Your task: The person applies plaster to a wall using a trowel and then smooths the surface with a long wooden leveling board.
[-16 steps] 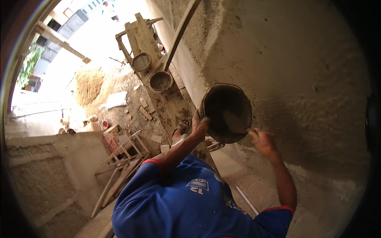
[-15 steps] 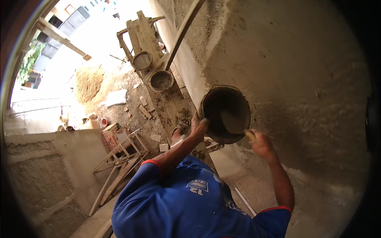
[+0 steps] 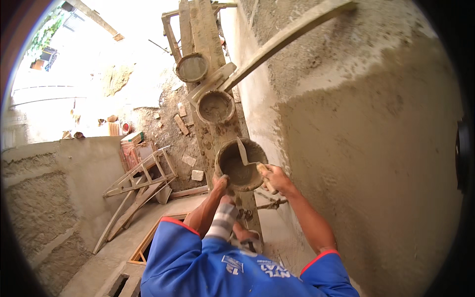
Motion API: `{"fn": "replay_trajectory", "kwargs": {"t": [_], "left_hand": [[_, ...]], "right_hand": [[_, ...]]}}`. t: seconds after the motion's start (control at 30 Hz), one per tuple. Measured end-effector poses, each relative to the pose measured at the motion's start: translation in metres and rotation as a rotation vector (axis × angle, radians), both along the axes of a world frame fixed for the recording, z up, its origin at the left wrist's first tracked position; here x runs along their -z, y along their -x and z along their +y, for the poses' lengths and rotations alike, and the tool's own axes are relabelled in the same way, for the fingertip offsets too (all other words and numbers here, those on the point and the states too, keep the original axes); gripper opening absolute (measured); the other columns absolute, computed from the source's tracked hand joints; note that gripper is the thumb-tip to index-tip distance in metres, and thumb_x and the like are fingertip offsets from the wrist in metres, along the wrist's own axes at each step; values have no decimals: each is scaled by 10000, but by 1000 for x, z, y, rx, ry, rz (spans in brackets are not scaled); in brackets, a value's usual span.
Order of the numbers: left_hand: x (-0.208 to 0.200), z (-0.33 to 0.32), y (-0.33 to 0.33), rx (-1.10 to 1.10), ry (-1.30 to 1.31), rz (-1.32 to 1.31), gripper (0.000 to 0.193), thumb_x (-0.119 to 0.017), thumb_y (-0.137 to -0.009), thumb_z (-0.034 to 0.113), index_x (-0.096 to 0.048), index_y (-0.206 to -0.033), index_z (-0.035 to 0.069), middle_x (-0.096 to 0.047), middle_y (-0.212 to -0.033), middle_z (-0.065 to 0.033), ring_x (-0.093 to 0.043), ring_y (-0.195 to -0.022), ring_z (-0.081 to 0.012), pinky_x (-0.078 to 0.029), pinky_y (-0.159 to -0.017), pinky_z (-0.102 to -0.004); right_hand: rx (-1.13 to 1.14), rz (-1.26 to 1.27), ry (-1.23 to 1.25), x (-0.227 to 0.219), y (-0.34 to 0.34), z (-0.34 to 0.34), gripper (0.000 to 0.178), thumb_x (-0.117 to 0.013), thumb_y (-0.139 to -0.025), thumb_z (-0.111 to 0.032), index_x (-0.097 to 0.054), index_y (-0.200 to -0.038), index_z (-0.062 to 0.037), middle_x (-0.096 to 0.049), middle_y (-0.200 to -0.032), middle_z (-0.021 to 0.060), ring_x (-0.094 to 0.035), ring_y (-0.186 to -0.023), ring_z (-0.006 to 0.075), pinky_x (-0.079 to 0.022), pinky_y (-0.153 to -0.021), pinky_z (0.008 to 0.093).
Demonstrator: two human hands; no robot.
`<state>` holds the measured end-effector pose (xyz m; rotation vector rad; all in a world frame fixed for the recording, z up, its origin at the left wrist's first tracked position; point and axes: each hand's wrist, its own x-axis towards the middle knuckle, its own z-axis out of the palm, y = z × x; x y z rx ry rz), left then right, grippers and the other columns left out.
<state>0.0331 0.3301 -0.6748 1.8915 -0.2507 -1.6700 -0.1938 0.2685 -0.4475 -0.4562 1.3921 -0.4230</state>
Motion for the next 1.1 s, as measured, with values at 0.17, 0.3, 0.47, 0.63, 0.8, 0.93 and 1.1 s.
{"fn": "replay_trajectory", "kwargs": {"t": [0.17,0.3,0.47,0.63,0.8,0.93,1.1], "left_hand": [[94,-16,-31,-156,-55,-14,363,-566,-679,-25,-542,-1023,88,-565,-694,-32,-524,-510,-146,-431,-433,-289],[158,-33,-46,-258,-13,27,385,-576,-664,-39,-534,-1026,85,-573,-744,-40,-549,-558,-160,-477,-451,-310],[216,-47,-57,-317,-53,54,433,-579,-673,-41,-516,-1066,129,-567,-739,-30,-566,-581,-159,-530,-492,-338],[252,-58,-70,-297,-62,87,460,-593,-693,-30,-495,-1091,179,-580,-779,-20,-581,-622,-160,-545,-546,-348],[293,-57,-79,-322,-107,220,452,-583,-725,-53,-513,-1098,192,-601,-837,-24,-608,-672,-183,-567,-610,-397],[324,-47,-73,-345,-195,92,528,-615,-729,-9,-453,-1181,211,-592,-790,-22,-587,-633,-175,-515,-541,-354],[323,-32,-83,-324,-328,-183,1063,-697,-702,51,29,-1446,273,-567,-889,-92,-552,-689,-216,-468,-576,-392]], "right_hand": [[82,-44,-55,134,-36,-91,217,-516,-903,-193,-531,-992,5,-559,-691,70,-556,-495,149,-462,-393,289],[119,-89,-56,199,-54,-151,232,-512,-916,-234,-541,-920,-4,-558,-684,78,-558,-494,160,-473,-398,301],[182,-97,-164,278,-65,-195,231,-488,-923,-206,-522,-913,22,-554,-686,107,-553,-502,182,-472,-402,302],[343,-303,-232,329,-76,-227,350,-492,-928,-283,-462,-1092,25,-578,-778,172,-598,-577,228,-532,-455,351],[283,-112,-101,330,-81,-183,380,-551,-891,-319,-497,-1124,-24,-605,-836,116,-622,-604,206,-553,-487,342],[136,-64,-55,338,-36,-67,241,-538,-887,-195,-558,-712,-31,-564,-571,67,-531,-459,139,-432,-401,276],[27,231,-104,304,33,-28,238,-524,-887,-164,-590,-1005,32,-590,-637,70,-611,-576,166,-493,-457,305]]}}
